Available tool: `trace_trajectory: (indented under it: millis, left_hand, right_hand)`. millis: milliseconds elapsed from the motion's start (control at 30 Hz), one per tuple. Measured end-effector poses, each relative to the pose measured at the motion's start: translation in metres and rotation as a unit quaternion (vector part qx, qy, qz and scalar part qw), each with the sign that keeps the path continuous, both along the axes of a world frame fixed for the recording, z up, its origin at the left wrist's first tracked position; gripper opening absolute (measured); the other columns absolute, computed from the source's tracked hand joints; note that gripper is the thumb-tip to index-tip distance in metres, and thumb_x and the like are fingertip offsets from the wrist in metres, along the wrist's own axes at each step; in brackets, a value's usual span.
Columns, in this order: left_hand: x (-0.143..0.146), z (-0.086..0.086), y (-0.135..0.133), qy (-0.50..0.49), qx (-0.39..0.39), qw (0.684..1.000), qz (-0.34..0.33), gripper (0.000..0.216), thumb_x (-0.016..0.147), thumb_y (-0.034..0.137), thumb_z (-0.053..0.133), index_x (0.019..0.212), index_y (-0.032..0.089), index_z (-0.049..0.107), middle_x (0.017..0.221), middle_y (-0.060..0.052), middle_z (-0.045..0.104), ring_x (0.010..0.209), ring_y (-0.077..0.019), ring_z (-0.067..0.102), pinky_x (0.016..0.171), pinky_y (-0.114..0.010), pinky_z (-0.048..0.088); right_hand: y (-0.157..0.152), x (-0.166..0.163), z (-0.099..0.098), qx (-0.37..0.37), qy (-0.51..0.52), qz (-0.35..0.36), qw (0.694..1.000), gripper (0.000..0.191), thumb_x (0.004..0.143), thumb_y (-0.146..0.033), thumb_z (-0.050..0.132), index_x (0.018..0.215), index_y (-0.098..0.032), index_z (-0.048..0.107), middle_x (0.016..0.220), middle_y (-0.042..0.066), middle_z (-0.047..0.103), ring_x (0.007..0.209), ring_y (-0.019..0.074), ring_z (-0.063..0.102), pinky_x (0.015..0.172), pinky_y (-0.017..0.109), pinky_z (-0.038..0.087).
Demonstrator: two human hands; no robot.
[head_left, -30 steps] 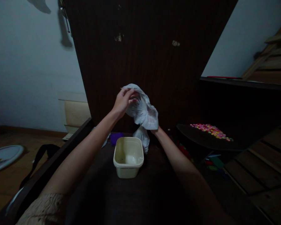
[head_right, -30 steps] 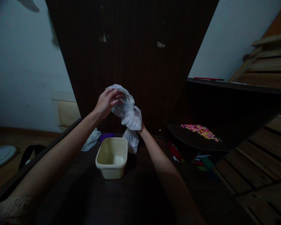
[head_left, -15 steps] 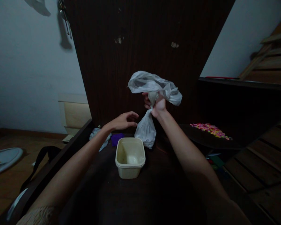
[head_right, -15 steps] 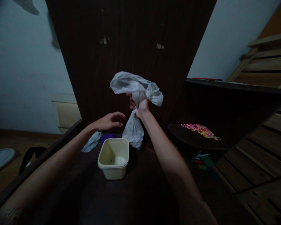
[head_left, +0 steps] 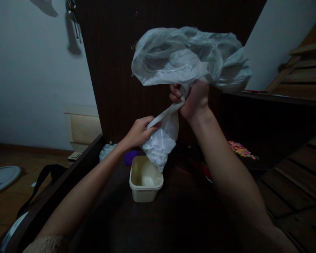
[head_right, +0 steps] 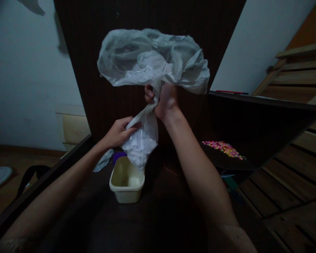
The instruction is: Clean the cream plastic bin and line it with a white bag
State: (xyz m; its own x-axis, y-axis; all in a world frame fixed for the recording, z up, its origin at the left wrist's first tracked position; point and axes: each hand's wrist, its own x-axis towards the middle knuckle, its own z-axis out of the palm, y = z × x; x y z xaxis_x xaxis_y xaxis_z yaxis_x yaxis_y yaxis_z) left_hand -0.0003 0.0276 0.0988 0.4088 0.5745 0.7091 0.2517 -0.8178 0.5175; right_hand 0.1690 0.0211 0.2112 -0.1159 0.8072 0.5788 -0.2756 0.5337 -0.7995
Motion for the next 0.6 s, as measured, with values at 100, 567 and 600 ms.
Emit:
trace_trajectory:
  millis: [100,567,600]
  left_hand:
    - [-0.013,-0.012,-0.013,0.039,0.052,0.998,-0.004,0.026,0.093,0.031,0.058,0.071,0.017,0.055,0.069,0.003,0.052,0.065,-0.0118,0.048,0.063,-0.023,0.039]
    - [-0.024,-0.049,-0.046,0.289,-0.095,0.948,-0.092,0.028,0.099,0.036,0.054,0.088,0.015,0.070,0.085,-0.006,0.074,0.075,-0.0183,0.068,0.067,-0.025,0.047]
    - [-0.025,-0.049,-0.047,0.300,-0.113,0.943,-0.090,0.028,0.097,0.037,0.056,0.087,0.015,0.071,0.081,-0.006,0.074,0.071,-0.0181,0.068,0.064,-0.025,0.046]
  right_hand:
    - [-0.004,-0.009,-0.020,-0.012,0.044,0.016,0.999,0.038,0.095,-0.050,0.048,0.068,-0.023,0.045,0.060,-0.004,0.045,0.043,0.0091,0.032,0.038,0.022,0.023]
    - [0.004,-0.036,-0.109,-0.162,-0.014,0.021,0.986,0.040,0.084,-0.054,0.066,0.067,-0.024,0.046,0.047,-0.007,0.044,0.039,0.0098,0.040,0.037,0.021,0.032]
    - [0.004,-0.036,-0.112,-0.163,-0.025,0.021,0.986,0.041,0.084,-0.055,0.066,0.067,-0.024,0.047,0.047,-0.006,0.046,0.039,0.0098,0.040,0.037,0.021,0.033]
